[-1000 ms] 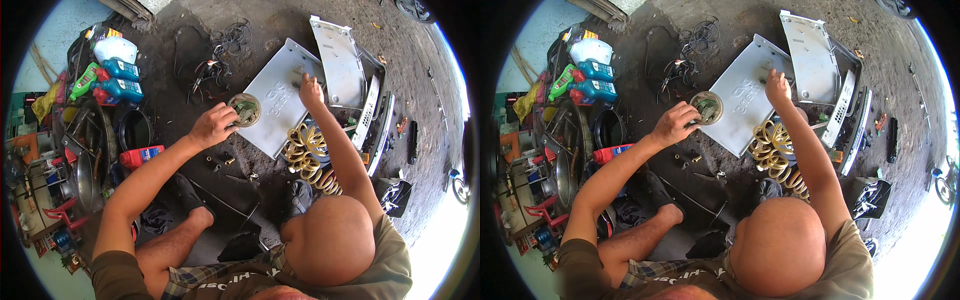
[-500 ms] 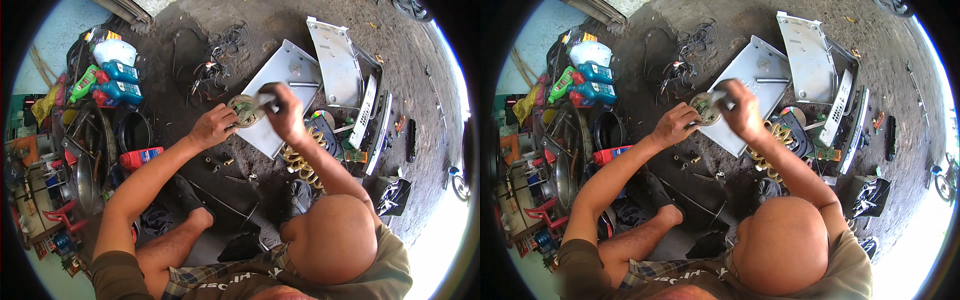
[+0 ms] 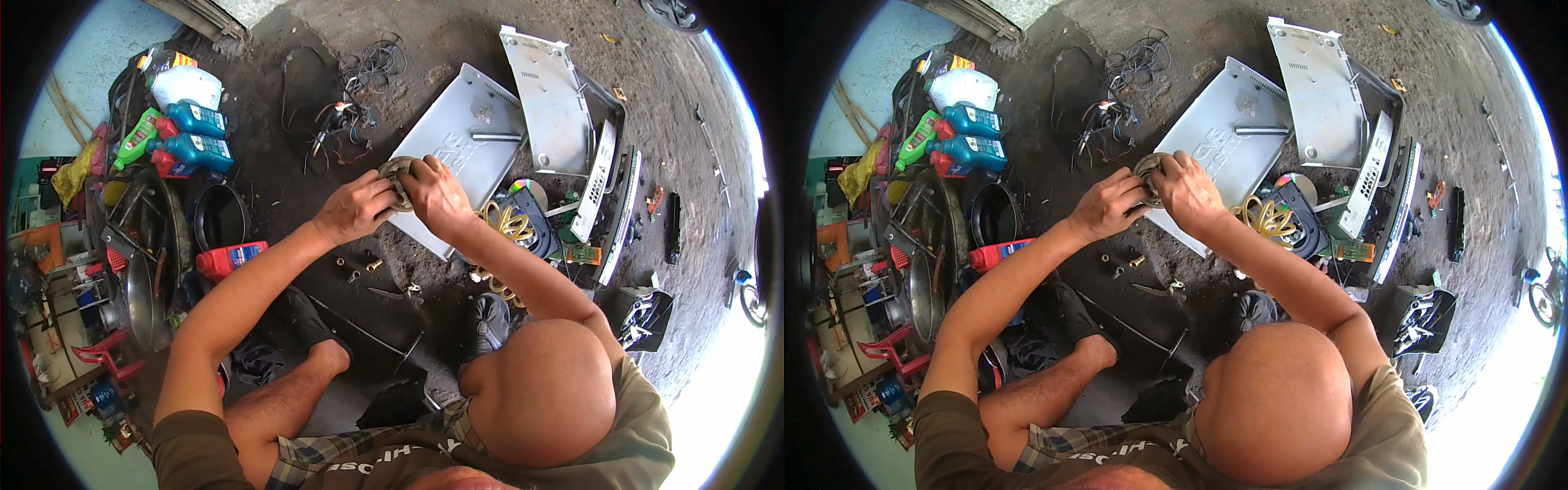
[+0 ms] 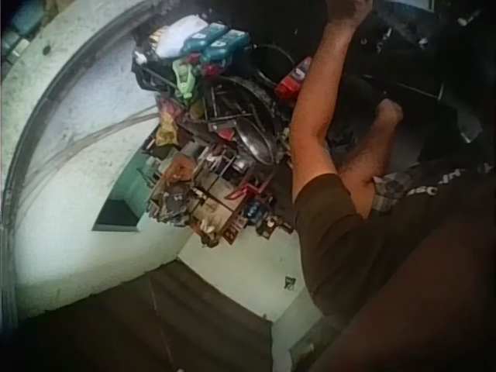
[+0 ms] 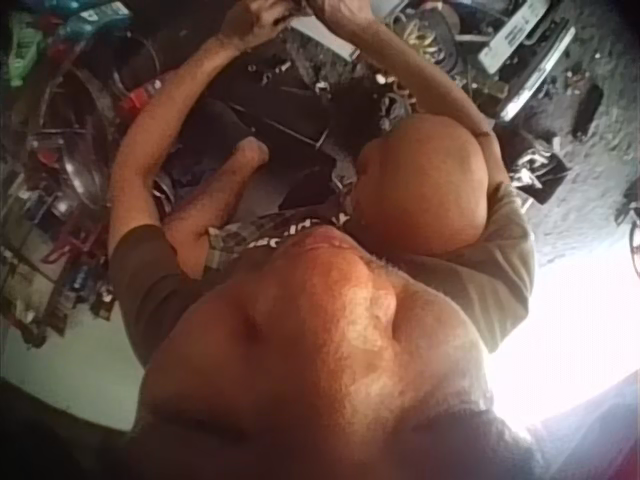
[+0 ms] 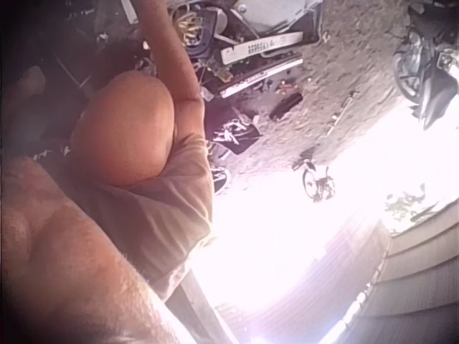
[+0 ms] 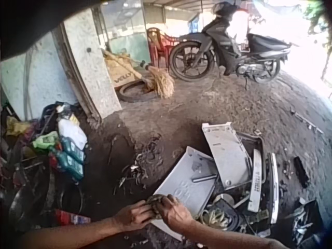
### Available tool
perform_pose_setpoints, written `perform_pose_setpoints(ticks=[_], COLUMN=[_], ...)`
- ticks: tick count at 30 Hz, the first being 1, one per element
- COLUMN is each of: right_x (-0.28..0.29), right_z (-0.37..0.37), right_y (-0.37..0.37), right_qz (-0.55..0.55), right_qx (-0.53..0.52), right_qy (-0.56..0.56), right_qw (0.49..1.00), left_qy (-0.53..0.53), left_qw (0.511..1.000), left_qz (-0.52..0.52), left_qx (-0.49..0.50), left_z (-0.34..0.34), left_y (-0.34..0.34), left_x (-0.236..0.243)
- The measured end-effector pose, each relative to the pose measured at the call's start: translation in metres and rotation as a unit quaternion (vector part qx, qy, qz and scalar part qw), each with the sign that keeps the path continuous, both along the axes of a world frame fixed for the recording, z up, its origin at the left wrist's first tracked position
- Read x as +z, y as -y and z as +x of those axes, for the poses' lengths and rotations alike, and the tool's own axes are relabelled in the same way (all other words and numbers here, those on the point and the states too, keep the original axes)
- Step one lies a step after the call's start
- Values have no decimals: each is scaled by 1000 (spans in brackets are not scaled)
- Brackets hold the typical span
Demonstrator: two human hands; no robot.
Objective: The person sits on the floor and uses a metal rod to manipulate a small brass fitting. They then pick up a small black ring and place it into the fitting. Finally, they pick up a larger metal component and wipe it with a cloth.
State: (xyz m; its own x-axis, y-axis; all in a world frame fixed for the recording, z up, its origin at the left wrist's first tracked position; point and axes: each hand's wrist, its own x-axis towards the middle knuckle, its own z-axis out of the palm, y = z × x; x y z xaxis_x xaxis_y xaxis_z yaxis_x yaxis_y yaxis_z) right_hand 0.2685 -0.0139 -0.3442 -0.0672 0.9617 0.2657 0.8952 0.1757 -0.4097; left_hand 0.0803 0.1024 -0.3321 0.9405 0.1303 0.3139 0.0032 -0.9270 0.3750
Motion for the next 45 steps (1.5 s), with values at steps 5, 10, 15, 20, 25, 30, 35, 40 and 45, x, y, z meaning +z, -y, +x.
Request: perform_pose_setpoints(ticks=[5, 10, 15, 20, 25, 30, 35, 40, 45], right_x=[16, -35, -120, -171, -175, -155, -151, -148, -140], right_z=[12, 114, 197, 189, 227, 202, 228, 226, 218], right_y=[-5, -54, -90, -96, -94, -109, -119, -135, -148], right_qz=[-1, 5, -162, -89, -140, -148, -150, -126, -135], right_qx=[-22, -232, -313, -286, -270, -186, -144, -158, -165], right_qy=[-192, -153, 51, 176, 41, 156, 232, 234, 226], right_qw=[981, 961, 934, 938, 952, 959, 950, 951, 950], left_qy=[-3, -20, -14, -24, -10, -26, -14, -23, -18], left_qw=[998, 997, 997, 997, 997, 996, 996, 996, 996], left_qz=[-39, -53, -63, -64, -67, -62, -70, -70, -72], left_qx=[50, 49, 45, 45, 36, 53, 45, 52, 57], left_z=[-8, -14, -9, -13, -6, -19, -10, -12, -14], left_y=[-4, -8, -8, -10, -9, -9, -9, -8, -8], left_x=[1, -2, -6, -6, -8, -5, -7, -6, -5])
